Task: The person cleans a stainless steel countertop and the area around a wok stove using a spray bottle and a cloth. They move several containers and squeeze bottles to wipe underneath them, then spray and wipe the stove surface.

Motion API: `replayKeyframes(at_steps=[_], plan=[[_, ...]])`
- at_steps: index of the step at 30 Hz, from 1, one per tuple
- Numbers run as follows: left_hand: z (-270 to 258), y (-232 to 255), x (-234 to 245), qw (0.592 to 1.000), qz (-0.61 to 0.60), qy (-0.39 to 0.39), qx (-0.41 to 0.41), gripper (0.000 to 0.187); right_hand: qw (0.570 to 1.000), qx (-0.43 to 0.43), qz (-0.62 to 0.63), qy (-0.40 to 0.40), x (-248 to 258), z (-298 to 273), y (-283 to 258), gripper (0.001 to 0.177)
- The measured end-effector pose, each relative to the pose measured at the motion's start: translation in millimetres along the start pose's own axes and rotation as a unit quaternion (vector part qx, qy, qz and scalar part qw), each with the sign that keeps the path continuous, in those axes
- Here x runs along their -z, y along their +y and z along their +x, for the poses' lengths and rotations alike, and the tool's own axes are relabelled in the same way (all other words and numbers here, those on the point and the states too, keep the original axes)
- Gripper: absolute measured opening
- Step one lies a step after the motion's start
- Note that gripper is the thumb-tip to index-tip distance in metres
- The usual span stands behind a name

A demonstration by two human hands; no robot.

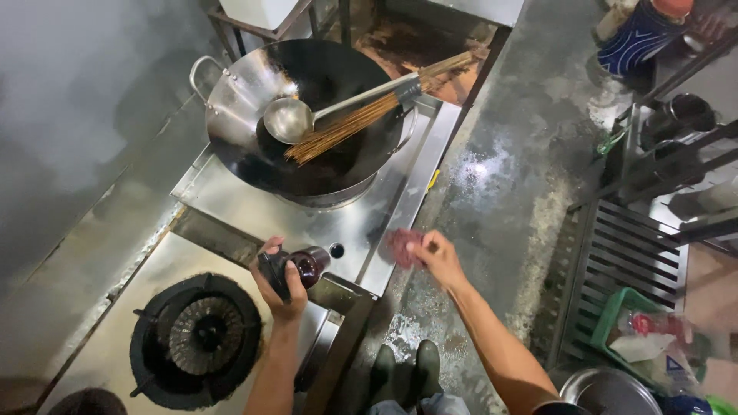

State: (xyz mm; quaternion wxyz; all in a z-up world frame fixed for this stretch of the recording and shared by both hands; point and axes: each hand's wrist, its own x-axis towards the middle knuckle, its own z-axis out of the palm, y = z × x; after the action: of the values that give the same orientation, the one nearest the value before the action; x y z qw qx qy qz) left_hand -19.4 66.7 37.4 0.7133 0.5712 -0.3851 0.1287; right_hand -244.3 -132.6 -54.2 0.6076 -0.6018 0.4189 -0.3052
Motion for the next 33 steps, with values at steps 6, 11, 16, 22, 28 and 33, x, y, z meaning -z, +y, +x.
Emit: replayKeyframes(at_steps=[6, 11, 16, 22, 28, 33], plan=[[-1, -6, -3, 1.000, -0.004, -0.015, 0.007, 0.022, 0.983, 0.088, 0.013, 0.159, 13, 82, -33, 0.040], [-3, -7, -1, 0.999, 0.009, -0.029, 0.022, 0.024, 0.949, 0.225, -0.169, 0.142, 43, 165, 36, 0.021], [-7, -18, 1, 0.999, 0.020, -0.030, 0.038, 0.022, 0.854, 0.264, -0.435, 0.106, 20, 182, 54, 0.059], [-11, -27, -5, 0.999, 0.011, -0.029, 0.040, 0.023, 0.873, 0.219, -0.431, 0.057, -15, 123, 23, 0.065], [-15, -30, -11, 0.998, 0.000, -0.048, 0.029, 0.023, 0.830, 0.463, -0.302, -0.071, -50, 63, 20, 0.033], [-15, -23, -11, 0.998, -0.010, -0.051, 0.027, 0.024, 0.807, 0.482, -0.200, -0.276, -68, 83, 94, 0.027]])
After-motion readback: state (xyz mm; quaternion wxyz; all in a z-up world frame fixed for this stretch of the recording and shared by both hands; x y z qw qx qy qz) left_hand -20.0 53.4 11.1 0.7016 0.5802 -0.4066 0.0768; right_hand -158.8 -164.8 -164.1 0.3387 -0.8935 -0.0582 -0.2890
